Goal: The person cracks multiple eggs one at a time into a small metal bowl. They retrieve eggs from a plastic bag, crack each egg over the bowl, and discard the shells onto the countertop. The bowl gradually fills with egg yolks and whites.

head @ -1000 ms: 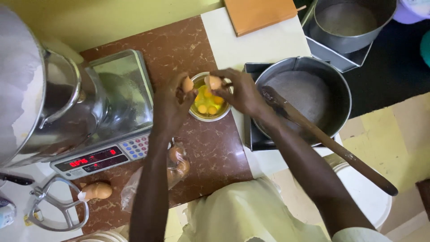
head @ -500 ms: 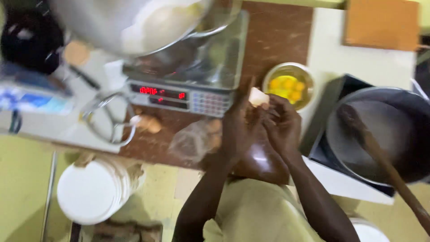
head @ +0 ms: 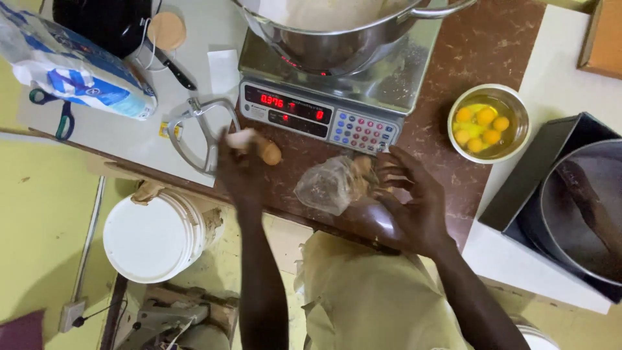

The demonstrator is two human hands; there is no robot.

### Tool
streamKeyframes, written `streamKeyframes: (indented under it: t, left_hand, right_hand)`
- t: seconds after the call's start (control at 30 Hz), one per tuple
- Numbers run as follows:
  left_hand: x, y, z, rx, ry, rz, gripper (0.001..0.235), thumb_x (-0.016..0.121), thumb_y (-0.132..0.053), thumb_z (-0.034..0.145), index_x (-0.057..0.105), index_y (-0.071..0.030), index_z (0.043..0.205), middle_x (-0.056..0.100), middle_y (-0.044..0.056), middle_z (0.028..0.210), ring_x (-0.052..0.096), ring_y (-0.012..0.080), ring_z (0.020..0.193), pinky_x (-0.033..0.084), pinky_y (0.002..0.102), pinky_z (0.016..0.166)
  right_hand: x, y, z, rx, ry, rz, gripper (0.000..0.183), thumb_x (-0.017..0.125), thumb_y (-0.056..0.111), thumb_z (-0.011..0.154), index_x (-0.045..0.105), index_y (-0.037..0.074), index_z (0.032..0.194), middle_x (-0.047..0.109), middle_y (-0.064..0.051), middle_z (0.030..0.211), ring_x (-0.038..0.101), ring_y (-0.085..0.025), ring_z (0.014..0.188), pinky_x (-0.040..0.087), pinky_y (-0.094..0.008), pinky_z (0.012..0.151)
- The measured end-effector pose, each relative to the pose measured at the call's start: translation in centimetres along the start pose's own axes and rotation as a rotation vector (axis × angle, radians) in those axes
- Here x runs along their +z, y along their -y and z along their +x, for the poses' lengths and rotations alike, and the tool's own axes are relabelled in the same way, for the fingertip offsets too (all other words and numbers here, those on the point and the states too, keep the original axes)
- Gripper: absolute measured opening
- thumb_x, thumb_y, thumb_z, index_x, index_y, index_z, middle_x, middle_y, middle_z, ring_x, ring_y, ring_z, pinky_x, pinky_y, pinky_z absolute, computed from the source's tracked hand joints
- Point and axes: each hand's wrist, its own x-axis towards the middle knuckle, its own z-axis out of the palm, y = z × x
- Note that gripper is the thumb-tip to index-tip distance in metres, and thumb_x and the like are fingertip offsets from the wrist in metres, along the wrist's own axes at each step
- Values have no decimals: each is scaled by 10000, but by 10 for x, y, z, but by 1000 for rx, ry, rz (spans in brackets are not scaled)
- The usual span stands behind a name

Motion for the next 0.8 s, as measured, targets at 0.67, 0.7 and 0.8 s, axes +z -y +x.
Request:
streamKeyframes:
  t: [0.67,0.7,0.8]
  left_hand:
    - [10,-16,-36,443,27,187,335,814,-25,1210,721,64,1519,810,262,1277,789,355,1125,654,432,839]
    - [12,-29,-44,432,66,145,358,792,-29,1271,695,83,1597,820,300,1296,804,368,1146,677,444,903]
    - [19,-66,-62,412,158,108,348,765,-44,1240,703,69,1563,786,288,1437,786,377,1249,654,434,972]
  right_hand:
    - [-106,-63,-86,240,-228,-34,457,840,147,1030,738,85,1472,870,-62,1332,822,-176,1167,655,-322,1006]
    - [-108,-64,-83,203,-213,-59,452,848,109,1028,731,89,1464,859,-67,1394,823,-187,1179,659,-333,1004]
    - [-112,-90,-81,204,-188,-104,480,845,100,1031,716,93,1493,838,-76,1341,815,-204,1137,684,-338,1031]
